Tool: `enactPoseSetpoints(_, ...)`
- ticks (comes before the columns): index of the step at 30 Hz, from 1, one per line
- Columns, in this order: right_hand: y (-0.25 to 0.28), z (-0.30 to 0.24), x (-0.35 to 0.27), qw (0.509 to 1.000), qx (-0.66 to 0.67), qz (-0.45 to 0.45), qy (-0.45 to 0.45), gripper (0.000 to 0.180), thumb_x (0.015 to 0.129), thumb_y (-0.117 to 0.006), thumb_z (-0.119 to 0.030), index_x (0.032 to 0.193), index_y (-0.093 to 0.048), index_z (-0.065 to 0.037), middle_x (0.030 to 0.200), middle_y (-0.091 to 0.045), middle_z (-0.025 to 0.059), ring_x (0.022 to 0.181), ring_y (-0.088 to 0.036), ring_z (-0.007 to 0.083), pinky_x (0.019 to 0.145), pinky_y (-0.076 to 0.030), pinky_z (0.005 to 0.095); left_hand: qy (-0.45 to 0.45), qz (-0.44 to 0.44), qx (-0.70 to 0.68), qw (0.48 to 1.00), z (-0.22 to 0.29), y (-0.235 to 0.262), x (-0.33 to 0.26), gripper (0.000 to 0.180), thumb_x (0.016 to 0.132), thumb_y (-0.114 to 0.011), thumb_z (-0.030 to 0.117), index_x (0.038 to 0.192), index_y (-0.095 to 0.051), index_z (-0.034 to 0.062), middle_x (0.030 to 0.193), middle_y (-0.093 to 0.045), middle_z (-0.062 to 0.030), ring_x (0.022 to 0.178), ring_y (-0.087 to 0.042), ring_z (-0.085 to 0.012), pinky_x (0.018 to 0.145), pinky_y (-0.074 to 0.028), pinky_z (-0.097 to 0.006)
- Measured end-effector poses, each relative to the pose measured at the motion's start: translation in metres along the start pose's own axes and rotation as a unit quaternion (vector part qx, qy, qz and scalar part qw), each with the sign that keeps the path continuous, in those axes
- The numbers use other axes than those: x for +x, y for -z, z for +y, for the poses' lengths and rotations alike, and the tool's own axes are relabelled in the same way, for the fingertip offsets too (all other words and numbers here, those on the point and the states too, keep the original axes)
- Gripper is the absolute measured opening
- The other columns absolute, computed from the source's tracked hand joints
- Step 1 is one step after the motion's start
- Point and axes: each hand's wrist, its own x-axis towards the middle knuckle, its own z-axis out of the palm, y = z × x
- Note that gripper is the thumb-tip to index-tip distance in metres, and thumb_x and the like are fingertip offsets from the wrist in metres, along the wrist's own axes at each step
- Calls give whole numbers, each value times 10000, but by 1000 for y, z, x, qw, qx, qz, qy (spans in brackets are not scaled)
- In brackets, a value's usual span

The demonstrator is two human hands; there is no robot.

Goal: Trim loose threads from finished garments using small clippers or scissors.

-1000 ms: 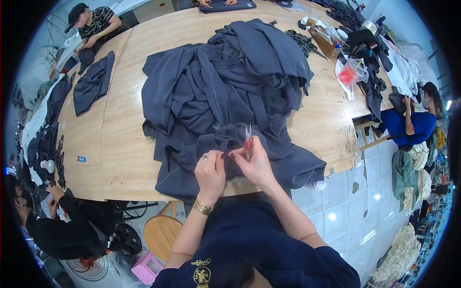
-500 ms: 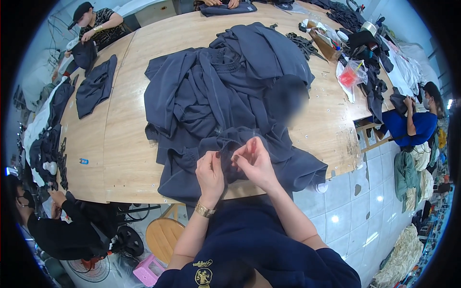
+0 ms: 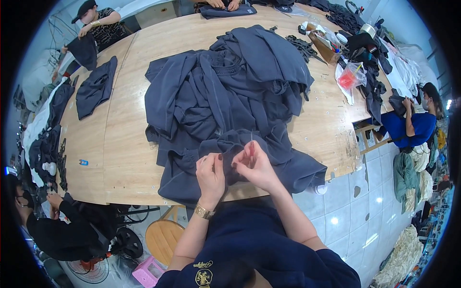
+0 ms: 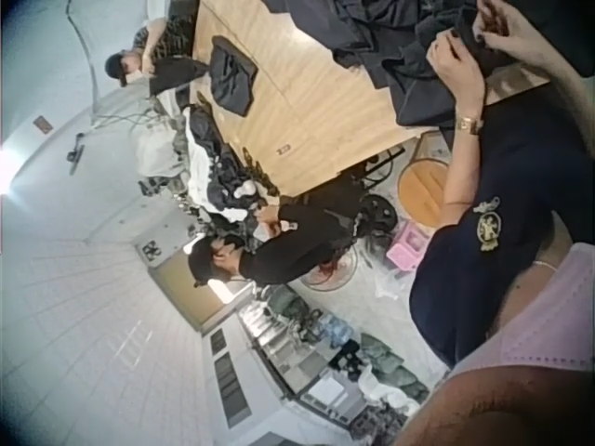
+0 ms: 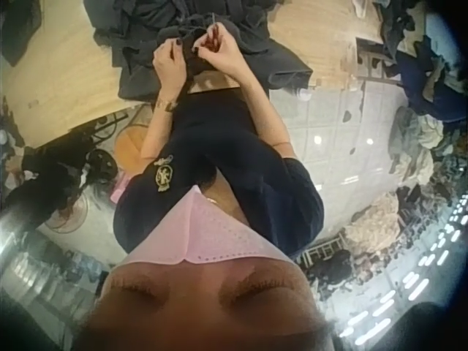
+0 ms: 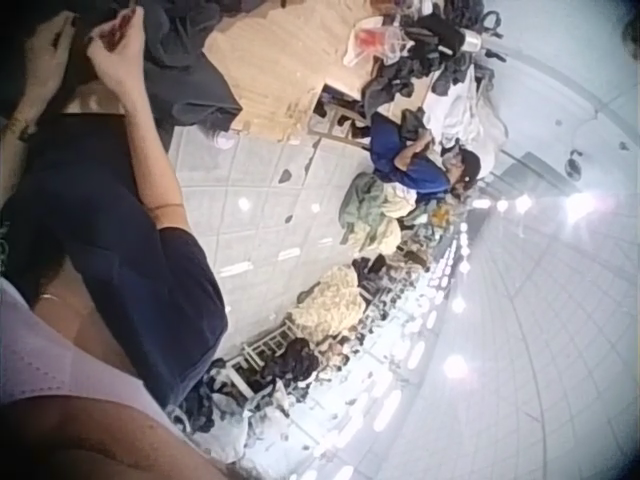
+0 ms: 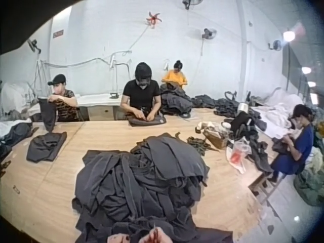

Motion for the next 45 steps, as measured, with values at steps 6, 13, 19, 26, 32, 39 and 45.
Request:
enactPoseSetpoints(6,18,-19,1,962,206,-154,-93,298,771,-590,32,859,-328,-79,806,-565,62,666,-547,78,568,-443,201,126,-49,-106,985,-7,7,2,272,931,-466,188,760,-514,-19,618,-488,-148,603,-455,-296,593,-379,-351)
enactPoseSetpoints(13,-13,-16,2,982,-178,-57,32,300,787,-629,-13,915,-358,-11,759,-524,50,686,-498,88,592,-423,236,64,-30,-81,994,-8,1,-3,271,932,-459,203,782,-529,-12,659,-523,-161,639,-510,-313,607,-398,-375)
enactPoseSetpoints(19,-3,-19,-1,984,-151,-92,38,241,790,-583,10,867,-357,-27,763,-529,63,682,-489,98,620,-424,239,71,-52,-111,990,-11,2,-2,270,931,-462,210,799,-542,-12,661,-536,-161,625,-518,-299,596,-400,-368)
enactPoseSetpoints(26,27,-47,-7,922,107,-339,-152,317,771,-627,-24,763,-317,-91,772,-536,48,688,-501,100,593,-420,231,125,-70,-185,972,-11,11,9,313,940,-466,203,714,-456,-13,561,-359,-28,553,-320,-82,495,-307,-266)
enactPoseSetpoints(32,16,-30,-2,947,-283,-145,38,342,855,-597,-294,806,-387,-28,651,-499,116,591,-528,228,538,-398,328,128,-99,-236,958,-15,19,18,328,942,-469,185,678,-428,-5,580,-323,33,573,-287,-53,498,-278,-241)
enactPoseSetpoints(39,11,-15,-5,885,-426,-107,156,353,869,-540,-373,768,-450,-46,646,-549,105,567,-558,310,496,-412,380,132,-150,-264,944,-15,27,22,324,942,-474,172,670,-431,1,597,-327,55,583,-284,-36,501,-263,-225)
enactPoseSetpoints(45,6,-16,-4,843,-475,-102,231,349,854,-543,-402,735,-466,-83,627,-534,61,527,-561,246,458,-415,332,130,-160,-261,943,-20,29,23,316,939,-478,168,681,-441,-10,595,-337,50,583,-294,-34,496,-265,-228)
